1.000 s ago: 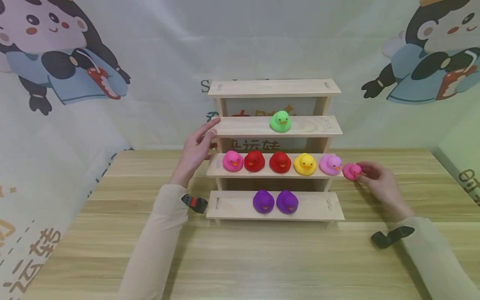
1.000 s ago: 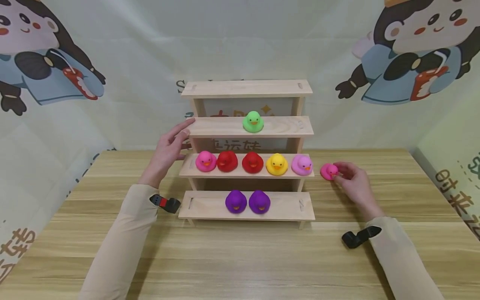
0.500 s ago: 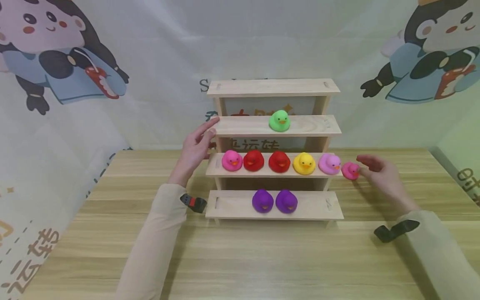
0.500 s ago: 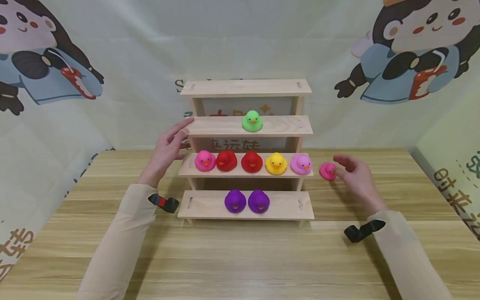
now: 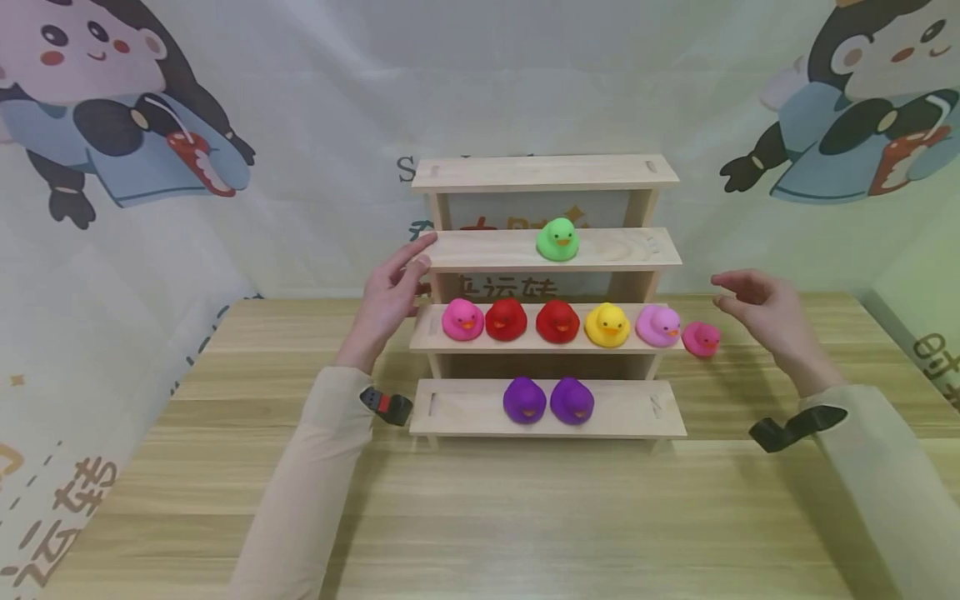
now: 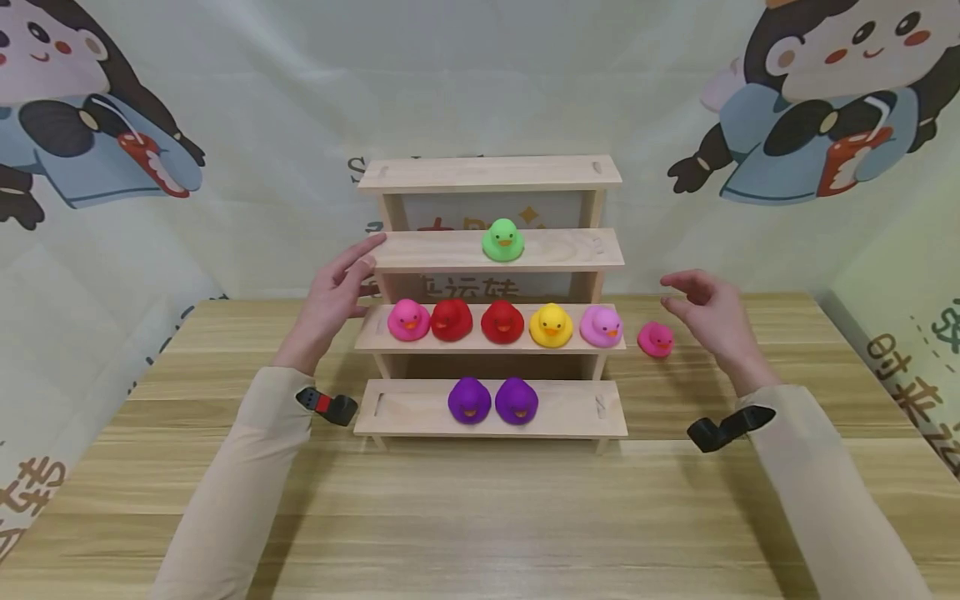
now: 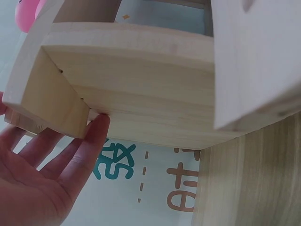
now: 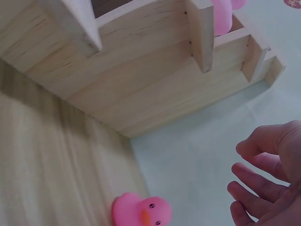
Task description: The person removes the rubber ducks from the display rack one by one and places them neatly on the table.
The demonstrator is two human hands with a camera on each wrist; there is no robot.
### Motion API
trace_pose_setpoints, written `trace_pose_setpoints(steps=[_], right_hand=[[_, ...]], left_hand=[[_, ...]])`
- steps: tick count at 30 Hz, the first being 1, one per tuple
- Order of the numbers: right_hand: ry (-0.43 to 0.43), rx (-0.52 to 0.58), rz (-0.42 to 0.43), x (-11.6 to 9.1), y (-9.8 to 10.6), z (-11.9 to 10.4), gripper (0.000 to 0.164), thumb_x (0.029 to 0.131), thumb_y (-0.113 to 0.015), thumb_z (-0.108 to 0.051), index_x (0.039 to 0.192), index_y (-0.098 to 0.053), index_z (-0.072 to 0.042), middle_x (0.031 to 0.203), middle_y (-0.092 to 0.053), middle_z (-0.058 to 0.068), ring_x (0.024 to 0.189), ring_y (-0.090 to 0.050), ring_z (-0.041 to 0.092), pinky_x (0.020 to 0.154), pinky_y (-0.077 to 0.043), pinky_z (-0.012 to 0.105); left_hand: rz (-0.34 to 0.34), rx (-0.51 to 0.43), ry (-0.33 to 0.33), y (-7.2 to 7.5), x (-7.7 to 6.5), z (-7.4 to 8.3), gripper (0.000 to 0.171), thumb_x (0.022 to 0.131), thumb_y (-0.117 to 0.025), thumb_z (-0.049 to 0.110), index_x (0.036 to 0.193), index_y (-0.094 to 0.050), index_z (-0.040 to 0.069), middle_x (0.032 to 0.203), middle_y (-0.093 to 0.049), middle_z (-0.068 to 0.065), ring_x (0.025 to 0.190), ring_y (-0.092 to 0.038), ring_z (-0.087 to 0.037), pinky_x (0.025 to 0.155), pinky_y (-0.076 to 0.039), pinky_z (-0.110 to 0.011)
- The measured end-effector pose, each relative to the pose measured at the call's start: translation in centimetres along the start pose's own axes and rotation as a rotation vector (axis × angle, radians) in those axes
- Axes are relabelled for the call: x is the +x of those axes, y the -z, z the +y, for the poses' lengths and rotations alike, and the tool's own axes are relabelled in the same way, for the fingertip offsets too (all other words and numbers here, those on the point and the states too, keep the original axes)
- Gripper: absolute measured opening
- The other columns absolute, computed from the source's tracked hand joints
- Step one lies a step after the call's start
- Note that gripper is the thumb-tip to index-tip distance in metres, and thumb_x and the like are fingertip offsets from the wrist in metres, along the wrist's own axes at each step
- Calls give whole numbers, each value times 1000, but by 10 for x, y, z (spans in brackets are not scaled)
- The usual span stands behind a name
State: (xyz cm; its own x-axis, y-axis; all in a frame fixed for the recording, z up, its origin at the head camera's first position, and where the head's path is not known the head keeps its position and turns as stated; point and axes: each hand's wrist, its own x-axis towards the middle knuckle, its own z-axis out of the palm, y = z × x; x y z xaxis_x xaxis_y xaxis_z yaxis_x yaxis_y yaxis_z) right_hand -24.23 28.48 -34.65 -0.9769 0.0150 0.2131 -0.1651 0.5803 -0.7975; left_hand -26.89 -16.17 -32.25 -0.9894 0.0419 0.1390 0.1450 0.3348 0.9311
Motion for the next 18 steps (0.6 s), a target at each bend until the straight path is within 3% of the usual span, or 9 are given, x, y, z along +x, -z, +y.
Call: trace_pose_setpoints(steps=[4, 12, 15, 18], right_hand=[[9, -2, 19, 7, 2, -11, 38, 97, -57, -18, 125, -55, 7, 124, -57, 13, 106, -48, 13, 88, -40, 23], [54, 0, 60, 19, 8, -30, 35, 96, -59, -19, 119, -59, 7, 107, -59, -15, 98, -51, 3, 83, -42, 18], [56, 7, 62, 21, 10, -38, 34, 96, -59, -21, 119, -60, 4, 111, -59, -12, 104, -51, 8, 91, -42, 24], [48, -2, 53, 21, 12, -47, 35, 97, -58, -23, 121, -60, 2, 120, -60, 1, 110, -52, 16, 97, -42, 30]], left_hand=[[-1, -4, -4, 0, 0, 0, 41, 102, -46, 37, 143, -49, 32, 141, -49, -11, 111, -60, -31, 73, -53, -33], [-8, -4, 8, 1, 0, -1, 42, 102, -45, 38, 143, -48, 32, 143, -47, -11, 112, -59, -32, 78, -54, -38], [-7, -5, 2, 0, 0, 0, 41, 102, -45, 37, 143, -49, 32, 142, -48, -11, 111, -59, -31, 74, -53, -35], [-1, -5, 6, 0, 0, 0, 41, 102, -45, 37, 143, -49, 32, 142, -48, -11, 110, -59, -31, 73, -53, -34]])
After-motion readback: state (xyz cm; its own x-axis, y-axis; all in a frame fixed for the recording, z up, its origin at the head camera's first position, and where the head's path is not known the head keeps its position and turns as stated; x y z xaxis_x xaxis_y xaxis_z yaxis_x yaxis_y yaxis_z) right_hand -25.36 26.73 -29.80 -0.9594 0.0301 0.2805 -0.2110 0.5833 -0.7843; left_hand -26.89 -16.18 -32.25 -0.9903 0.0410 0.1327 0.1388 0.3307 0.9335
